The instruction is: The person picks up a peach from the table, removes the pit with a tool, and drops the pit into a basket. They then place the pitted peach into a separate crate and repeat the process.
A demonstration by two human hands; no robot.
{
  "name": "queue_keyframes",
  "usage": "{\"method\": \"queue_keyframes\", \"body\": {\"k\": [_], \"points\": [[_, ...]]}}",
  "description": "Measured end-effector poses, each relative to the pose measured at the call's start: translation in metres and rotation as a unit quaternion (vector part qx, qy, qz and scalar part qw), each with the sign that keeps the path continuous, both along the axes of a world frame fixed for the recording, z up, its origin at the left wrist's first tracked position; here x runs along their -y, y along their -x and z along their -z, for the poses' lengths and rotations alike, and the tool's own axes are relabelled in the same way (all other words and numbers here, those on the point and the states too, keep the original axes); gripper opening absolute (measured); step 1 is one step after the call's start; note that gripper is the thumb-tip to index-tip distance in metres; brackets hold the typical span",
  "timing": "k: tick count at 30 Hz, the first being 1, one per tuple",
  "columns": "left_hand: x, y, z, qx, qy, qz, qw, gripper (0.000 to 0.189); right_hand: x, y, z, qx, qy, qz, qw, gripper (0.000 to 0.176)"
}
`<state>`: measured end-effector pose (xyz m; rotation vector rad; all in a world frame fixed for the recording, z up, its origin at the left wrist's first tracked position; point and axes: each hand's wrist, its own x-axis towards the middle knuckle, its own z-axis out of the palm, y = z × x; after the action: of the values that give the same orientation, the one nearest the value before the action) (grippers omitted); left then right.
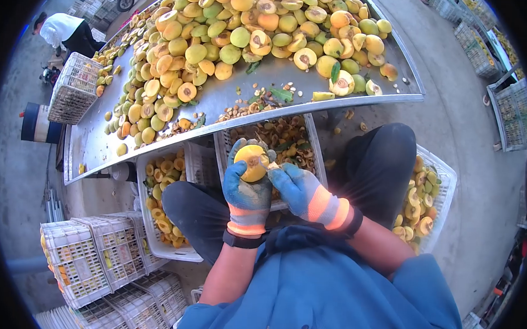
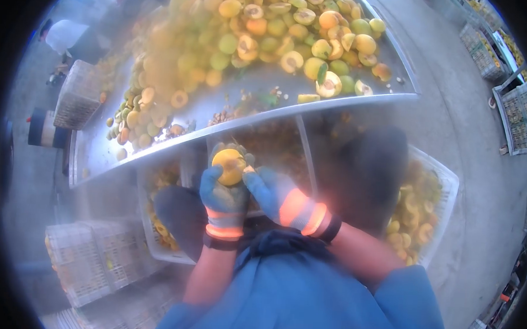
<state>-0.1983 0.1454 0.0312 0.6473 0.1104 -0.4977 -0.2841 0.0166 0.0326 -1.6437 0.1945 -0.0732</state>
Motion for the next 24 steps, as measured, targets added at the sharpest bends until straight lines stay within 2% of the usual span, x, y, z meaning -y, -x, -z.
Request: {"method": "queue_keyframes", "body": {"k": [1,4,6,8,10,12,15,17,19,21,24], "points": [[-0.002,0.002,0.001,0.013,-0.014,-0.003,1.0,0.039,-0.004,0.001,0.002,-0.005,0.0,0.0,1.0,0.044],[-0.003,0.007,0.002,0.055,-0.068,-0.016,0.996,0.039,-0.011,0.005,0.002,-0.03,-0.02,-0.013,0.999,0.025],[-0.002,0.014,0.006,0.09,-0.13,-0.029,0.987,0.039,-0.013,0.008,0.006,-0.001,-0.032,-0.02,0.999,0.035],[-0.003,0.02,0.015,0.149,-0.203,-0.042,0.967,0.037,-0.016,0.011,0.005,-0.048,-0.122,-0.022,0.991,0.042],[0.0,0.023,0.015,0.13,-0.187,-0.054,0.972,0.034,-0.018,0.009,-0.007,-0.168,-0.286,-0.018,0.943,0.039],[0.002,0.024,0.012,0.02,-0.083,-0.068,0.994,0.033,-0.018,0.007,-0.008,-0.188,-0.289,-0.009,0.939,0.037],[0.002,0.029,0.01,0.023,-0.086,-0.04,0.995,0.034,-0.018,0.011,0.003,-0.136,-0.215,-0.034,0.966,0.037],[0.006,0.035,0.01,0.087,-0.201,-0.049,0.974,0.037,-0.014,0.013,0.01,-0.132,-0.186,-0.066,0.971,0.037],[0.006,0.034,0.01,0.057,-0.227,-0.042,0.971,0.039,-0.01,0.01,0.009,-0.184,-0.209,-0.103,0.955,0.039],[0.005,0.025,0.009,-0.066,-0.165,-0.021,0.984,0.04,-0.01,0.012,0.017,-0.173,-0.204,-0.115,0.957,0.041],[0.011,0.03,0.004,-0.089,-0.177,-0.051,0.979,0.05,-0.007,0.014,0.026,-0.103,-0.141,-0.146,0.974,0.042]]}}
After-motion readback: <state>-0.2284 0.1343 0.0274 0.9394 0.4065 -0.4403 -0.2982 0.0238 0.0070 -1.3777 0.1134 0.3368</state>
